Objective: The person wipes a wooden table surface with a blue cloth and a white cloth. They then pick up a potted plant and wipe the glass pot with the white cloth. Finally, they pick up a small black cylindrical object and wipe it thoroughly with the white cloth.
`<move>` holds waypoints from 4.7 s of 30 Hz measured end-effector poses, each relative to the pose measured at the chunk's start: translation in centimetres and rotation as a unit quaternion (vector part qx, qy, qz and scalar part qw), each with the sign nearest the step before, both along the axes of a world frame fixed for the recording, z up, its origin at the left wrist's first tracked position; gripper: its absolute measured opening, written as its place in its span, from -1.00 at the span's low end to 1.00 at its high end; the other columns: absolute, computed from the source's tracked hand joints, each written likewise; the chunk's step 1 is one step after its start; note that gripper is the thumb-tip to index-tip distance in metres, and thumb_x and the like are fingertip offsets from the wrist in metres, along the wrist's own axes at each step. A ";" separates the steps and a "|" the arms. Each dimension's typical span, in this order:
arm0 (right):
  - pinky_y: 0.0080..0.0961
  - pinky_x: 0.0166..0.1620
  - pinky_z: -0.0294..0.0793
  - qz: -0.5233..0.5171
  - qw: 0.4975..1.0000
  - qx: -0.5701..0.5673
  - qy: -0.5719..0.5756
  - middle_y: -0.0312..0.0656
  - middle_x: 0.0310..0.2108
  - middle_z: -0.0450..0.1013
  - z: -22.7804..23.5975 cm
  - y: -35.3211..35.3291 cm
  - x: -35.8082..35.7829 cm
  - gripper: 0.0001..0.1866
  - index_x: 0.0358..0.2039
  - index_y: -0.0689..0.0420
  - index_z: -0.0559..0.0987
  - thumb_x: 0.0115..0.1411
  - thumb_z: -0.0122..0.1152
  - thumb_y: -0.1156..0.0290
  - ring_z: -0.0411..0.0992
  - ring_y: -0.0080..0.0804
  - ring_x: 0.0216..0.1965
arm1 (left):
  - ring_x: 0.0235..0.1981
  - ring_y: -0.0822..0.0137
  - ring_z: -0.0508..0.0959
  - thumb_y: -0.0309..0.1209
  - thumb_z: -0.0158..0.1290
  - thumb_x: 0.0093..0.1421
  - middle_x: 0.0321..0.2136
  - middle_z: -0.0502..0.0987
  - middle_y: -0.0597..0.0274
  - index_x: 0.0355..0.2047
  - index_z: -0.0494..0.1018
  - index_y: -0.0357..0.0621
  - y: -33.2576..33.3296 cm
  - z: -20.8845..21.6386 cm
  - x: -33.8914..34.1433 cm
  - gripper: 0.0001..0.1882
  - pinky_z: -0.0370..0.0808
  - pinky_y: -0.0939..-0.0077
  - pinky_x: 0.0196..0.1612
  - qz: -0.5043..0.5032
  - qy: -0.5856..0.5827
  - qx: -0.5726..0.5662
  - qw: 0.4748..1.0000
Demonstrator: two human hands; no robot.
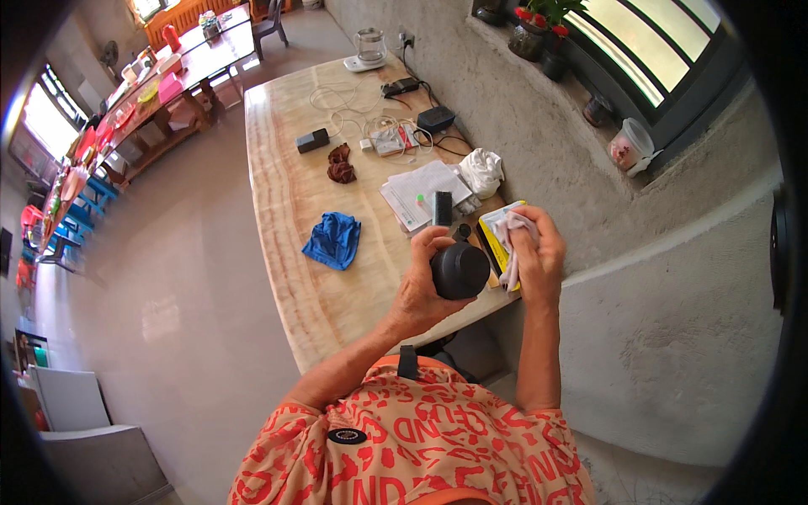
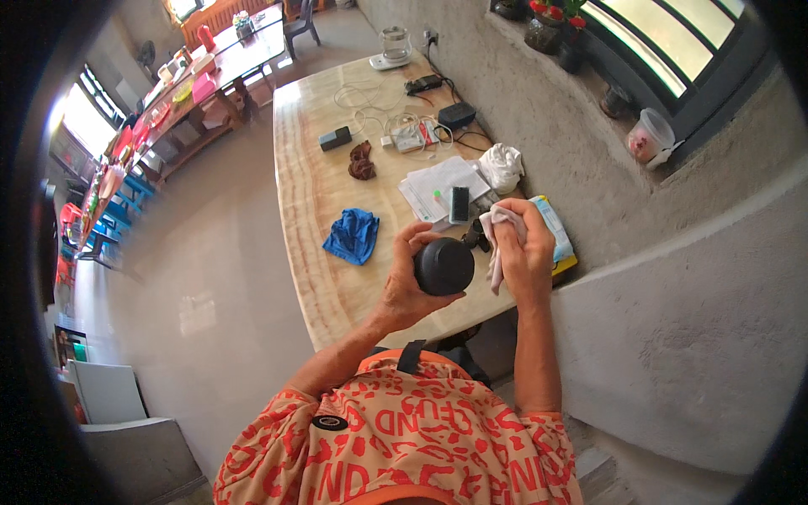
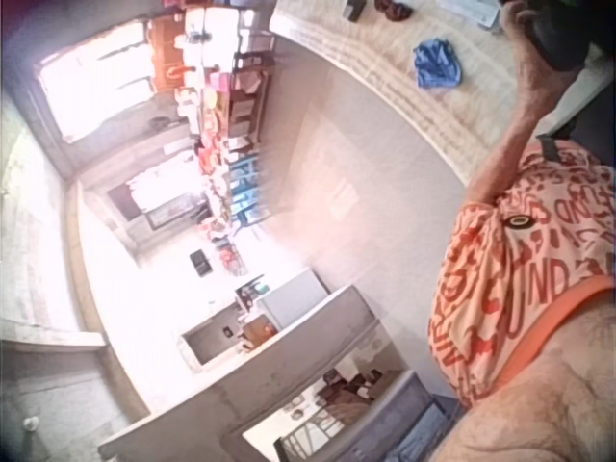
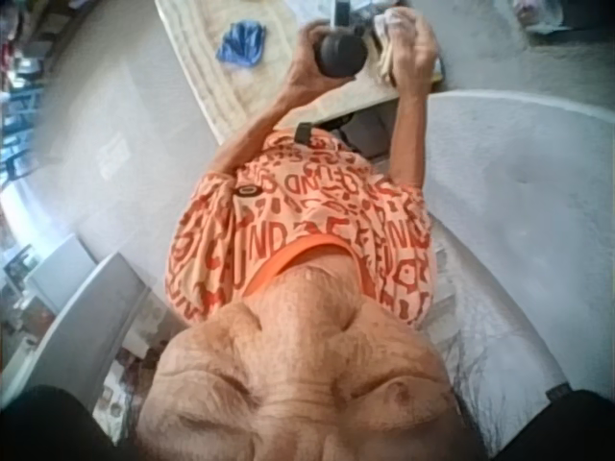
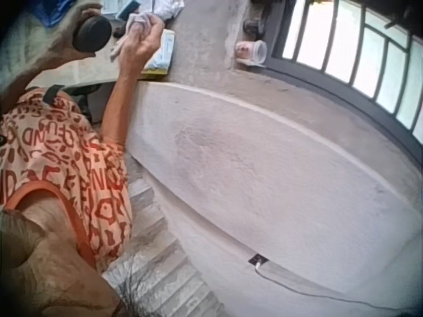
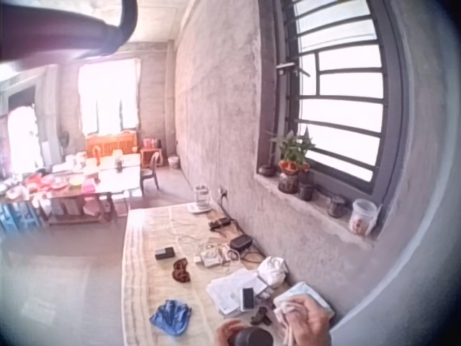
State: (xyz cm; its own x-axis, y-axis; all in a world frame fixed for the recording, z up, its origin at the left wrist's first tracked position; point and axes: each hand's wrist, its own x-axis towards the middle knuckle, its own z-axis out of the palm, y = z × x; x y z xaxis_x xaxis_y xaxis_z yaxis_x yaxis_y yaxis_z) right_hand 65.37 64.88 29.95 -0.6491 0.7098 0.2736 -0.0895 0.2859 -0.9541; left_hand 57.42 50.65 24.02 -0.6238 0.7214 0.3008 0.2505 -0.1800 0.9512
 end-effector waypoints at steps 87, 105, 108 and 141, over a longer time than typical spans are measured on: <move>-0.61 -0.06 0.31 0.092 0.977 -0.151 0.122 -0.21 -0.15 0.36 -0.8 -3.4 0.8 -0.73 -0.11 0.27 0.42 0.27 -0.11 0.38 0.32 -0.53 -0.16 | -0.07 0.41 0.40 -0.55 0.37 -0.22 -0.10 0.35 0.25 0.03 0.10 -0.11 -0.6 2.1 -1.4 -0.16 0.38 0.52 0.01 -0.131 -0.263 0.091 0.951; -0.35 0.05 0.28 -0.012 0.960 0.268 0.084 -0.02 0.00 0.26 -3.3 -5.6 1.8 -0.58 0.06 0.28 0.37 0.15 0.00 0.55 0.27 -0.12 -0.01 | -0.02 0.33 0.42 -0.62 0.25 -0.08 0.00 0.34 0.17 0.18 0.07 -0.12 -0.9 2.0 -0.7 -0.16 0.42 0.46 0.01 -0.185 -0.462 0.186 0.847; -0.34 0.00 0.33 -0.029 0.952 0.293 0.089 -0.01 -0.06 0.31 -3.0 -5.8 1.8 -0.63 0.00 0.28 0.42 0.14 0.00 0.55 0.32 -0.11 -0.06 | -0.01 0.36 0.40 -0.57 0.31 -0.14 0.00 0.34 0.19 0.15 0.07 -0.11 -0.6 1.6 -0.3 -0.13 0.40 0.48 0.02 -0.165 -0.400 0.192 0.881; -0.42 0.04 0.33 0.132 0.897 -0.390 0.161 -0.13 -0.06 0.38 -6.0 -6.6 -1.6 -0.62 0.00 0.20 0.36 0.28 -0.17 0.23 0.36 -0.35 -0.02 | 0.08 0.29 0.33 -0.62 0.27 -0.23 0.11 0.29 0.10 0.06 0.16 -0.04 -0.1 -0.7 -1.5 -0.19 0.26 0.38 0.15 -0.063 -0.251 0.200 0.945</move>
